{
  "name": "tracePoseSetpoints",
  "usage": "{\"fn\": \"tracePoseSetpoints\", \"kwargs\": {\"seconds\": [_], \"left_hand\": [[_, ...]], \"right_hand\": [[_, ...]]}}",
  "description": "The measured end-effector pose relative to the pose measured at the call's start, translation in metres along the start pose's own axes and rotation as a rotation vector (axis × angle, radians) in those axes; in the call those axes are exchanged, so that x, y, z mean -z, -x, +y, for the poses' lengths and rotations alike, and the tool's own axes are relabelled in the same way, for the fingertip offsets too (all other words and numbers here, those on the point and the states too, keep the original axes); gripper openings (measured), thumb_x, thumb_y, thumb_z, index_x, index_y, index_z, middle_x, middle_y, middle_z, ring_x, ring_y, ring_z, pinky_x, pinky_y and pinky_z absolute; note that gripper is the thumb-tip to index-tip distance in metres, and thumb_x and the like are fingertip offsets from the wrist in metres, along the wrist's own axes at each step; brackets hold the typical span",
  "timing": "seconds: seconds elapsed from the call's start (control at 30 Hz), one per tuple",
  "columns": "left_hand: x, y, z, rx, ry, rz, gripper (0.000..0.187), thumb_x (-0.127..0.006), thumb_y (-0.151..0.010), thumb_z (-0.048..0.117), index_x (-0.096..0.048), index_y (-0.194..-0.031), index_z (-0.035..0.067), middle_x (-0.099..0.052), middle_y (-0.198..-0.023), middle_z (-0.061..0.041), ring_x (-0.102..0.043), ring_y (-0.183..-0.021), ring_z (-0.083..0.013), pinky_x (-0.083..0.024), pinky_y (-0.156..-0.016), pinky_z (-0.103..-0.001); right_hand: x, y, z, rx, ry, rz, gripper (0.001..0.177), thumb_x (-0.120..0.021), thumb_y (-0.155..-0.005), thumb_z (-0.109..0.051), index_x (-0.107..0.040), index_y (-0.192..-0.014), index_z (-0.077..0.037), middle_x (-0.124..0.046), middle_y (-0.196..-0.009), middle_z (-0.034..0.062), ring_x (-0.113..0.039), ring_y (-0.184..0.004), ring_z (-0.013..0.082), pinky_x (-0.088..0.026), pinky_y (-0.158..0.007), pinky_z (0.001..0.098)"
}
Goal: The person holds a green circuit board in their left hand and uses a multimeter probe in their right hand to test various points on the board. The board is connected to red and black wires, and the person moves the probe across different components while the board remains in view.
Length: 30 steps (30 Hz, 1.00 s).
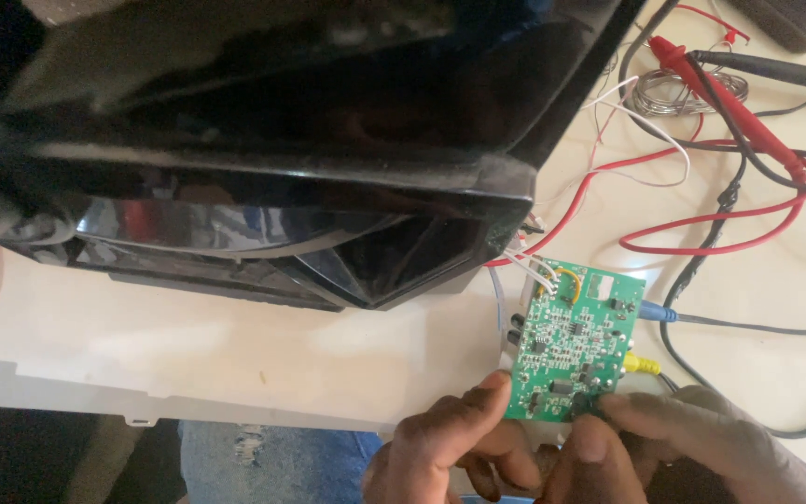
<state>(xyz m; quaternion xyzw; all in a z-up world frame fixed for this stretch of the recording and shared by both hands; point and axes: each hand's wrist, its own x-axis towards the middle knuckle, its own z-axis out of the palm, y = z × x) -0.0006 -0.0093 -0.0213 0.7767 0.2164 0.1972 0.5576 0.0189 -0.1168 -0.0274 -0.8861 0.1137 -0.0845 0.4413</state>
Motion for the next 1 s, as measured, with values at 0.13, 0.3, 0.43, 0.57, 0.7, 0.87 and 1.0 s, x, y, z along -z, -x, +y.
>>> {"fn": "tracePoseSetpoints", "kwargs": {"seconds": [0.13,0.3,0.43,0.57,0.7,0.87,1.0], "left_hand": [[0.007,0.003,-0.010,0.032,-0.087,-0.009,0.038,-0.075,-0.076,0.045,-0.076,-0.112,0.031,-0.077,-0.056,0.016,-0.053,-0.041,-0.0022,-0.047,-0.046,-0.019],[-0.007,0.005,0.001,0.125,-0.088,0.078,0.048,-0.086,-0.063,0.052,-0.079,-0.106,0.032,-0.076,-0.050,0.014,-0.049,-0.039,-0.0022,-0.043,-0.042,-0.019],[-0.003,0.003,0.001,0.066,-0.124,0.108,0.039,-0.083,-0.068,0.045,-0.078,-0.104,0.030,-0.074,-0.052,0.015,-0.051,-0.037,-0.0022,-0.049,-0.044,-0.017],[-0.006,0.005,0.002,0.168,-0.120,0.114,0.043,-0.089,-0.063,0.049,-0.082,-0.102,0.031,-0.077,-0.049,0.012,-0.056,-0.036,-0.0015,-0.051,-0.041,-0.017],[0.012,0.003,-0.017,0.152,0.023,-0.224,0.042,-0.071,-0.082,0.049,-0.076,-0.121,0.034,-0.087,-0.067,0.007,-0.066,-0.046,-0.0041,-0.051,-0.047,-0.022],[0.002,0.003,-0.006,0.067,-0.107,0.036,0.041,-0.083,-0.070,0.040,-0.077,-0.110,0.033,-0.079,-0.056,0.014,-0.055,-0.040,-0.0002,-0.047,-0.044,-0.017],[0.009,0.005,-0.014,0.209,-0.015,-0.031,0.035,-0.072,-0.078,0.046,-0.084,-0.108,0.034,-0.086,-0.055,0.006,-0.063,-0.040,-0.0050,-0.051,-0.043,-0.021]], "right_hand": [[-0.002,-0.001,-0.020,-0.015,0.111,0.031,0.018,-0.076,-0.081,-0.016,-0.078,-0.095,-0.005,-0.074,-0.075,0.0115,-0.064,-0.055,0.0139,-0.046,-0.055,0.0235],[0.002,-0.002,-0.013,-0.117,0.172,0.014,0.018,-0.082,-0.079,-0.021,-0.081,-0.092,-0.010,-0.075,-0.070,0.0089,-0.064,-0.052,0.0139,-0.045,-0.054,0.0237],[0.011,-0.012,0.004,-0.004,0.149,-0.095,0.017,-0.073,-0.081,-0.025,-0.082,-0.086,-0.011,-0.076,-0.063,0.0061,-0.066,-0.048,0.0116,-0.049,-0.052,0.0238],[0.014,-0.013,0.011,-0.098,0.190,-0.195,0.025,-0.076,-0.077,-0.033,-0.089,-0.081,-0.012,-0.078,-0.051,0.0044,-0.067,-0.038,0.0109,-0.046,-0.041,0.0242],[0.023,-0.032,0.028,-0.002,0.347,-0.516,0.048,-0.066,-0.083,-0.054,-0.089,-0.052,-0.026,-0.074,-0.042,-0.0130,-0.064,-0.033,0.0023,-0.047,-0.036,0.0237],[0.018,-0.025,0.026,0.060,0.108,-0.411,0.048,-0.066,-0.083,-0.051,-0.084,-0.055,-0.017,-0.078,-0.044,-0.0078,-0.068,-0.034,0.0035,-0.049,-0.034,0.0218],[0.018,-0.026,0.033,0.137,0.007,-0.473,0.049,-0.062,-0.086,-0.055,-0.082,-0.059,-0.020,-0.079,-0.050,-0.0125,-0.072,-0.040,0.0009,-0.055,-0.041,0.0199]]}}
